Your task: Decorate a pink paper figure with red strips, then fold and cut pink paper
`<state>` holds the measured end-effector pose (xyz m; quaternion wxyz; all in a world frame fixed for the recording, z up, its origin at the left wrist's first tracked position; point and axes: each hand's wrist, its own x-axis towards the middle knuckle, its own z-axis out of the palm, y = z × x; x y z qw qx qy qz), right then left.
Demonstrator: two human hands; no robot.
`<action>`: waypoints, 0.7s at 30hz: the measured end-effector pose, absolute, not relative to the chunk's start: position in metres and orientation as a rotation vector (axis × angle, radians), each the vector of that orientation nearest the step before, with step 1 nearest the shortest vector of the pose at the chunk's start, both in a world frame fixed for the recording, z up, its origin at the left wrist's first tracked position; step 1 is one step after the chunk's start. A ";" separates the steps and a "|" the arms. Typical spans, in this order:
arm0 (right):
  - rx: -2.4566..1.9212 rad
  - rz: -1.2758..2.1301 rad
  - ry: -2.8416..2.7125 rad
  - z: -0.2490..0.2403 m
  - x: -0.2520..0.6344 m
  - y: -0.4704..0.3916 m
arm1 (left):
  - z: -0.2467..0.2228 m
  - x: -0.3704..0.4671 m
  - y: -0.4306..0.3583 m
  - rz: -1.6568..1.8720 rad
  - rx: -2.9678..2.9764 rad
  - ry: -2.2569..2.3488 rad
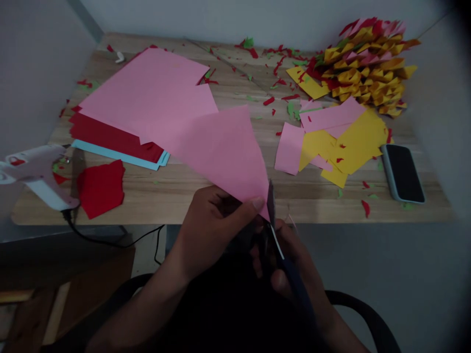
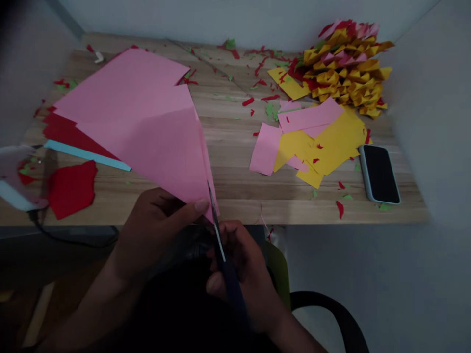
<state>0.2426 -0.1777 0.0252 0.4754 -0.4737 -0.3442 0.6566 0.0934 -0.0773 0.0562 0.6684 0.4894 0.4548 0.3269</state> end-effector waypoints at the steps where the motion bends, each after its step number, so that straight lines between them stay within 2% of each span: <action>1: -1.158 1.605 -0.839 0.025 0.242 -0.178 | 0.057 0.093 -0.077 0.739 1.100 1.024; 13: -1.159 1.581 -0.817 0.026 0.239 -0.175 | 0.056 0.091 -0.078 0.774 1.095 1.012; 21: -1.052 1.595 -0.764 0.010 0.237 -0.184 | 0.051 0.085 -0.070 0.802 1.082 0.975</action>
